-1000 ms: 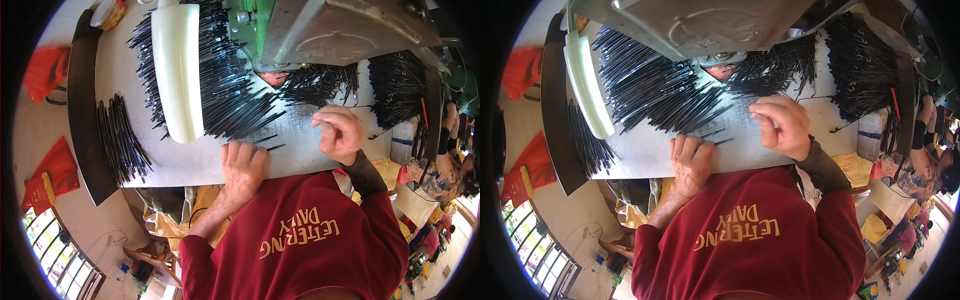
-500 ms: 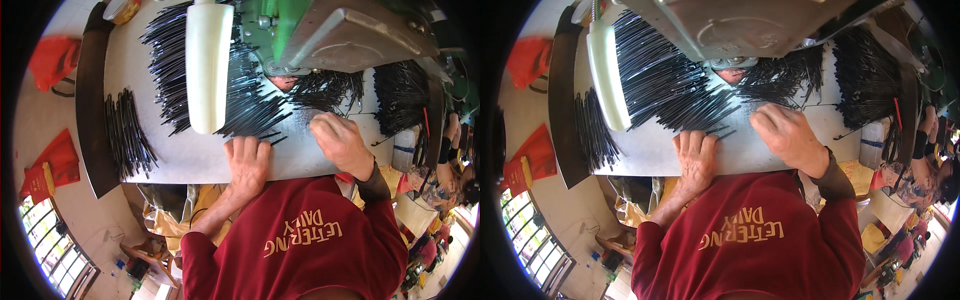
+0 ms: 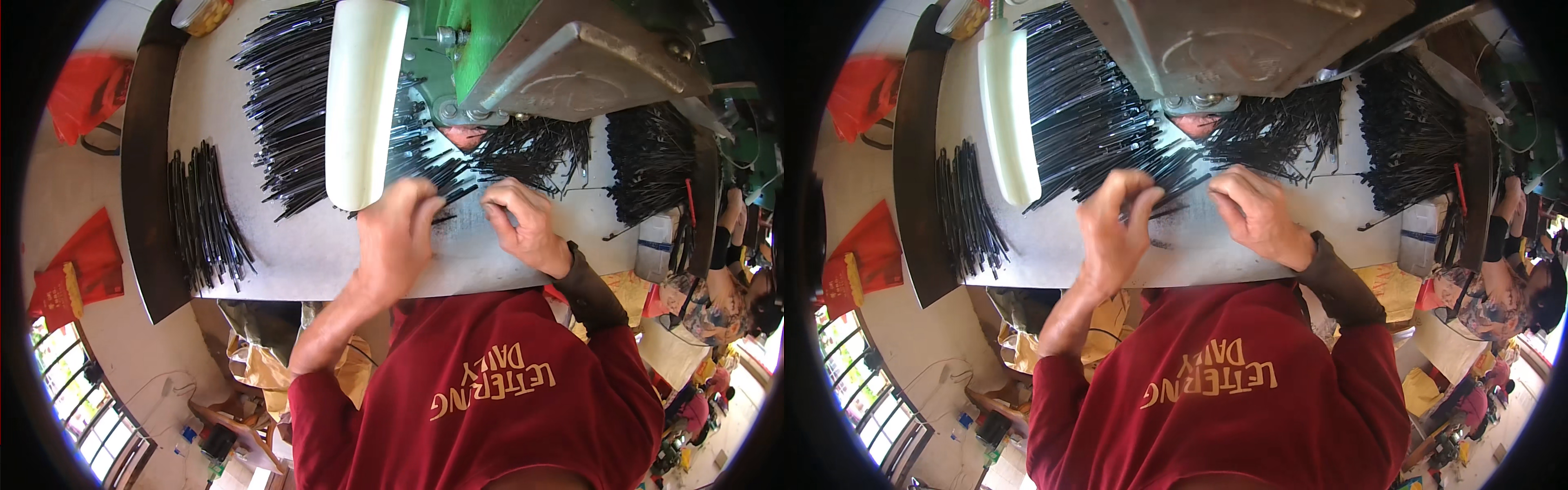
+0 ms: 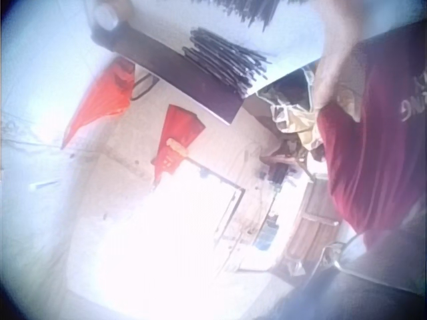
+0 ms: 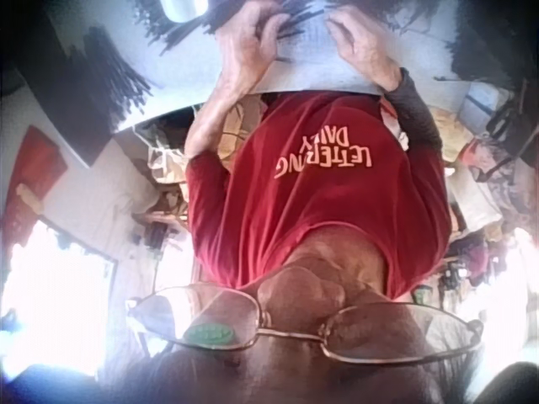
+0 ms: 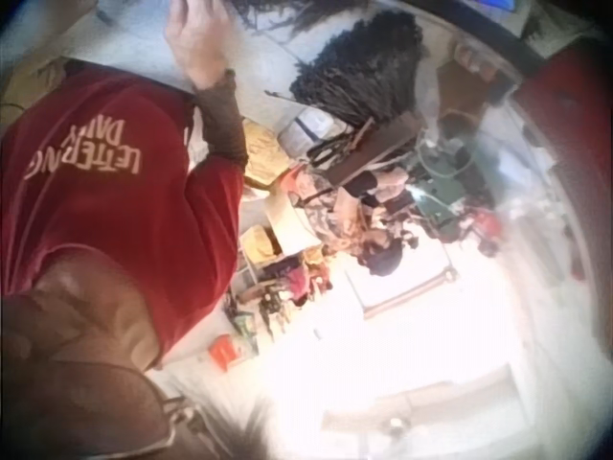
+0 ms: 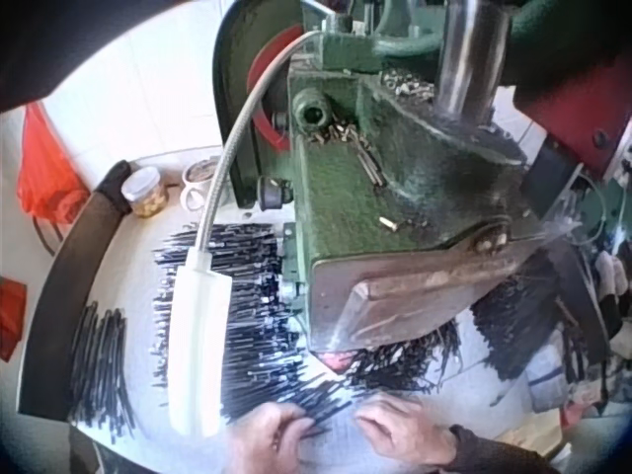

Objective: The person fastens metal tips onto thin rods using a machine and arranges the processed rods into stacks on the table by hand.

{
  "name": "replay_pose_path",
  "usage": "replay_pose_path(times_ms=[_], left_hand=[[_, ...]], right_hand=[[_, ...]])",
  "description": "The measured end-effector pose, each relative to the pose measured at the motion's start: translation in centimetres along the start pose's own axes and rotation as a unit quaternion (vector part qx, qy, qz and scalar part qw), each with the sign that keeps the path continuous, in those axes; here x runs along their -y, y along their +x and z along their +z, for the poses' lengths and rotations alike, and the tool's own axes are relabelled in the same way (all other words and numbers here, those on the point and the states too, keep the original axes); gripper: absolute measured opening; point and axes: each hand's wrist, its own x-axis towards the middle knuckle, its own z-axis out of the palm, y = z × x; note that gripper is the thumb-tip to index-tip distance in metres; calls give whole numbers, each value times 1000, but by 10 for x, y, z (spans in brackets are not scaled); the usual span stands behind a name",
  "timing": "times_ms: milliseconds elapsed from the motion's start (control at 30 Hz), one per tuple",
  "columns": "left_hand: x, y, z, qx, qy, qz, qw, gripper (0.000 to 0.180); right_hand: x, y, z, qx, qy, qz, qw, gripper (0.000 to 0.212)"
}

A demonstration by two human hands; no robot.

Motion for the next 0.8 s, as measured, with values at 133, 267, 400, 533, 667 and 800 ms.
replay_pose_path(times_ms=[133, 267, 400, 533, 667, 800], left_hand=[[3, 43, 6, -24, 44, 76, 996, 18], [9, 57, 15, -3, 51, 59, 997, 20], [10, 62, 18, -25, 61, 83, 994, 17], [11, 63, 19, -16, 69, 81, 994, 16], [12, 62, 20, -21, 62, 75, 995, 15], [12, 63, 20, -21, 63, 75, 995, 15]], right_hand=[[9, 19, 8, -4, 7, 25, 1000, 14], [17, 37, 7, -55, 43, 110, 992, 15], [11, 43, 8, -77, 72, 150, 983, 16], [4, 44, 11, -108, 108, 176, 972, 14], [1, 45, 13, -112, 145, 191, 964, 14], [1, 44, 12, -111, 164, 196, 960, 15]])
